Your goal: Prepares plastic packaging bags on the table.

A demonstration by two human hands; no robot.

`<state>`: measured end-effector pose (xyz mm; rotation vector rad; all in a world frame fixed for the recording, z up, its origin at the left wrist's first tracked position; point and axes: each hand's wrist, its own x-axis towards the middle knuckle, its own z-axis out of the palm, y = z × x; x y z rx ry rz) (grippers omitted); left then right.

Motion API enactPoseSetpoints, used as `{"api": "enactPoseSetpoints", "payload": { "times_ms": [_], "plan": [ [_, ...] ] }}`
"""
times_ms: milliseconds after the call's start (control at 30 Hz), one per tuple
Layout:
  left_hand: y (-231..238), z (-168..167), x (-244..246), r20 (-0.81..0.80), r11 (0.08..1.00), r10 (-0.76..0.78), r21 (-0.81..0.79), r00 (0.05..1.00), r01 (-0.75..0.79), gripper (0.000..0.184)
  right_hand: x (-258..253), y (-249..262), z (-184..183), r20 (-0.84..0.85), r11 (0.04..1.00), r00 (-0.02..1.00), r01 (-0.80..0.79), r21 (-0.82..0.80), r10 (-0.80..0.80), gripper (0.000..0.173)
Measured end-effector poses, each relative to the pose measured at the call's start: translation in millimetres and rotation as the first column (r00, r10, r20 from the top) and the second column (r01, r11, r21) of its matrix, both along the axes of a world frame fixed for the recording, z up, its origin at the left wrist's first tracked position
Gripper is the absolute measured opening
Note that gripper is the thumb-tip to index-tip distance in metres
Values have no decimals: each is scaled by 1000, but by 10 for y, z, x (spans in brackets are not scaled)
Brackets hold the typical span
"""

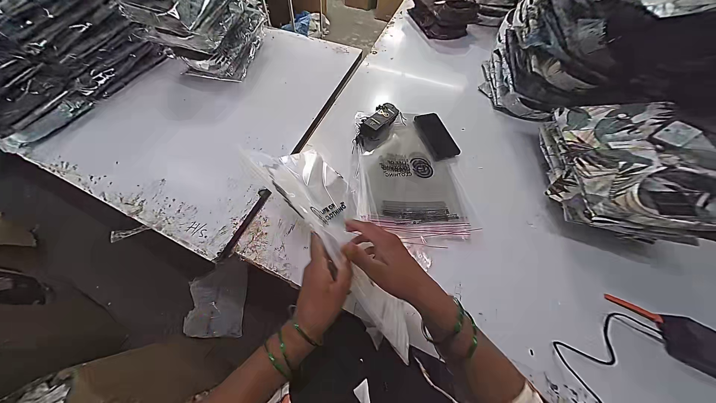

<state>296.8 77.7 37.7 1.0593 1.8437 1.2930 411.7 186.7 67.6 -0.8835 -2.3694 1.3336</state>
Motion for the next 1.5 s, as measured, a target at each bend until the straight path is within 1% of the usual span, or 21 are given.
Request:
{"api": "enactPoseSetpoints", "payload": {
  "times_ms": [33,67,100,133,167,233,300,333,367,400,433,500,600,767,900,967,1067,1200,1267,1400,1500],
  "plan": [
    [-58,-81,106,-36,995,-102,12,994,103,66,-140,71,66,109,993,991,-70,-90,80,65],
    [-93,-156,139,-55,976,-215,-4,975,215,63,-253,130,73,199,989,973,-94,-110,114,60],
    [-107,-210,98,-84,948,-319,-39,944,317,67,-311,179,18,244,991,963,-95,-91,115,47],
    [-118,-276,23,-168,939,-344,-31,924,343,69,-308,233,-98,238,991,964,-95,-95,115,34],
    [-111,-359,-77,-298,951,-283,37,912,307,63,-256,300,-252,182,984,976,-95,-151,122,27],
    [-7,-539,-342,-526,939,-53,262,849,221,42,-111,376,-587,-12,923,998,-60,-381,60,20],
    [156,-635,-624,-690,910,-11,294,724,294,41,-30,295,-752,-124,836,990,-18,-548,-60,27],
    [240,-676,-718,-758,903,-32,257,652,344,44,-17,228,-776,-142,853,984,16,-522,-105,40],
    [318,-713,-779,-808,897,-52,220,587,383,47,-13,167,-788,-145,906,981,55,-419,-127,59],
    [384,-736,-818,-841,888,-55,204,538,411,48,-11,111,-788,-150,964,980,89,-252,-130,75],
    [439,-742,-840,-862,883,-47,201,505,425,48,-13,62,-792,-174,992,977,118,-52,-126,82],
    [567,-716,-898,-879,860,-65,190,472,473,45,-13,11,-835,-245,947,965,164,276,-96,67],
    [752,-664,-1000,-872,809,-152,161,466,566,40,-1,1,-857,-213,865,972,189,464,-99,36],
    [841,-663,-1019,-874,797,-99,216,475,564,41,40,64,-856,-156,809,981,187,557,-119,39],
    [915,-683,-1034,-879,810,-114,187,463,555,43,142,127,-824,-148,792,979,203,575,-143,34],
    [915,-696,-1028,-884,798,-106,197,455,570,45,206,191,-793,-110,828,989,141,543,-96,36],
    [907,-584,-972,-889,777,-136,178,437,604,51,214,225,-613,5,916,1000,-1,402,-1,32],
    [980,-448,-935,-886,754,-272,46,375,655,51,135,276,-409,194,902,980,-120,416,42,26],
    [1062,-366,-913,-871,740,-347,-27,347,673,44,108,275,-441,213,837,977,-130,532,17,23],
    [1248,-269,-834,-799,705,-501,-154,332,692,31,119,216,-652,104,569,989,-27,822,-104,22],
    [1368,-330,-782,-780,693,-533,-181,327,698,29,141,211,-769,43,442,989,24,896,-140,22]
  ]
}}
